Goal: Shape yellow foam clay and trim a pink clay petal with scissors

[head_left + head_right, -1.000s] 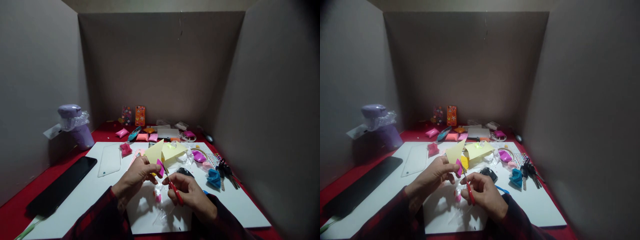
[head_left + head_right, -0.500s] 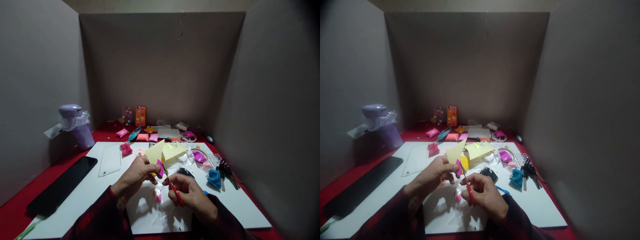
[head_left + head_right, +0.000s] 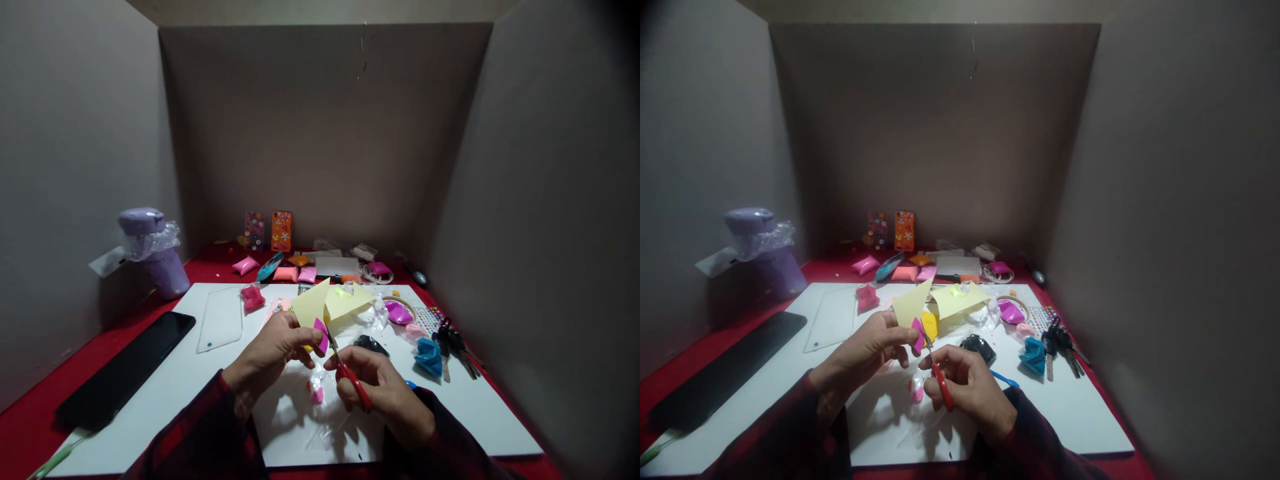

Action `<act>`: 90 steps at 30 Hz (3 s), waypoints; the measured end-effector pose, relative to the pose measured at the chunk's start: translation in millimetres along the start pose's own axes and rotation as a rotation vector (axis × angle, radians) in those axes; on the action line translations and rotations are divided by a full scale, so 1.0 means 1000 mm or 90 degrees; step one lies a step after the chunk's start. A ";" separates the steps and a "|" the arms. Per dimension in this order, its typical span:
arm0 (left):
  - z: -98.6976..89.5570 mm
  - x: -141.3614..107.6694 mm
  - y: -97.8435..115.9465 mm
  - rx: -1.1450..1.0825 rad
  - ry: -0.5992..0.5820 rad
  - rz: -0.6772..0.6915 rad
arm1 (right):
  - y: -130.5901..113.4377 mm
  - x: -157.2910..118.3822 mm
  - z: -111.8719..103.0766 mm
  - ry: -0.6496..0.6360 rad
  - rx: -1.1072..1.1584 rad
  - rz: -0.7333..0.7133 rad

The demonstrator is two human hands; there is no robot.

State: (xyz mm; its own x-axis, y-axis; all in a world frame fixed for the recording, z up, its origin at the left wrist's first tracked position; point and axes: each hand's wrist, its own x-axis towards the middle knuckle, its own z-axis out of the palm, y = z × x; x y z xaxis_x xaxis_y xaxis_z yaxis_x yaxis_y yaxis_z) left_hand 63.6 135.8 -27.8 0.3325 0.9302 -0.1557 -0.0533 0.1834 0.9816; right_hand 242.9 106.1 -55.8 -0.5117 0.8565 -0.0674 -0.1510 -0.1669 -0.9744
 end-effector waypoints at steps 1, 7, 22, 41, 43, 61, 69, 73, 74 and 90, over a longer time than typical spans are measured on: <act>0.000 0.000 0.000 -0.001 0.000 0.000 | 0.000 0.000 0.000 0.000 0.001 0.001; 0.003 -0.003 0.001 -0.014 0.000 0.003 | 0.009 0.004 -0.005 -0.023 0.030 -0.010; 0.002 0.001 -0.003 -0.029 -0.004 0.025 | 0.016 0.009 -0.007 -0.034 0.029 -0.027; -0.001 -0.002 -0.001 -0.006 -0.013 0.018 | 0.017 0.008 -0.008 -0.019 0.013 -0.007; -0.001 -0.003 0.000 0.005 -0.013 0.012 | 0.015 0.008 -0.008 -0.017 0.013 0.000; 0.001 -0.005 0.007 0.046 -0.025 -0.023 | 0.008 0.005 -0.008 -0.029 -0.009 0.020; 0.000 -0.006 0.009 0.064 -0.039 -0.025 | 0.011 0.006 -0.011 -0.051 0.006 0.016; -0.002 -0.004 0.009 0.064 -0.037 -0.029 | 0.007 0.005 -0.010 -0.052 0.013 0.022; -0.002 -0.004 0.009 0.061 -0.037 -0.027 | 0.006 0.004 -0.010 -0.052 0.015 0.023; -0.007 -0.001 0.004 0.047 -0.054 -0.027 | 0.004 0.003 -0.008 -0.038 0.001 0.043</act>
State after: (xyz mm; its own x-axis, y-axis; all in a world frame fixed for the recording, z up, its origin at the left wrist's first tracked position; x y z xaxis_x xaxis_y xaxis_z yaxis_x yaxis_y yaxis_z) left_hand 56.3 137.7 -24.2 0.4122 0.8910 -0.1900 0.0313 0.1946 0.9804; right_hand 247.7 111.6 -61.7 -0.5708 0.8124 -0.1192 -0.1160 -0.2234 -0.9678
